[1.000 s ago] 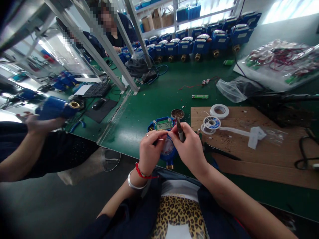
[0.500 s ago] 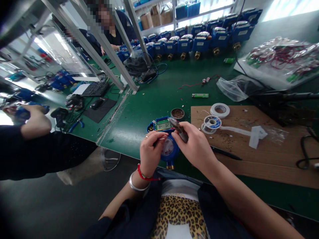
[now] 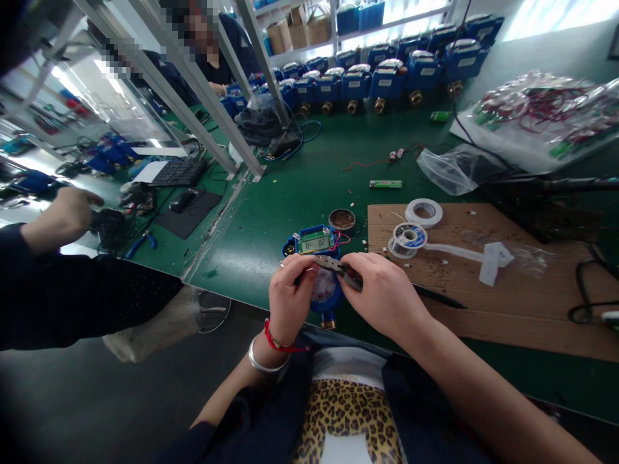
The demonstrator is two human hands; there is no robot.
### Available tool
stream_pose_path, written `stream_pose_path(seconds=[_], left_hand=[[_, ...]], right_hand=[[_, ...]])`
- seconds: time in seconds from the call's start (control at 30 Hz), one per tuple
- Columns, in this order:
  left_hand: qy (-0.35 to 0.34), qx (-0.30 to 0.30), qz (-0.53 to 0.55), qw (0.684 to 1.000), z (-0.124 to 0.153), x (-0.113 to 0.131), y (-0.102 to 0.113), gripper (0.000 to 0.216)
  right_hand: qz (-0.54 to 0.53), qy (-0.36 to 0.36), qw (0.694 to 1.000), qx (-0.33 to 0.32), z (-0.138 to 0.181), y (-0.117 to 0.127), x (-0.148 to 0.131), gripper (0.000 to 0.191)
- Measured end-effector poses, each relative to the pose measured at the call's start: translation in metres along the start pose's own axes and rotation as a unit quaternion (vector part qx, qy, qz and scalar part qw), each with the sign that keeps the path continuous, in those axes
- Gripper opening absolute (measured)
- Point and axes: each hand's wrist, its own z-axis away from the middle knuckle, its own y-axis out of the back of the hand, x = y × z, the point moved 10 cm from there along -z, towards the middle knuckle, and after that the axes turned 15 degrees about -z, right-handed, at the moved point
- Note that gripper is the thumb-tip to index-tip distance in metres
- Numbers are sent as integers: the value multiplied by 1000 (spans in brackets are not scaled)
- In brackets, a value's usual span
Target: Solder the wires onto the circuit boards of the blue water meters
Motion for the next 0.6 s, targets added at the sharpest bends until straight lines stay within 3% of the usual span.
stream_pose_path(seconds=[0.6], left_hand=[[0, 10, -4, 1000, 1, -1, 0, 13]], right_hand=[[15, -8, 1000, 0, 0, 2, -3, 15]])
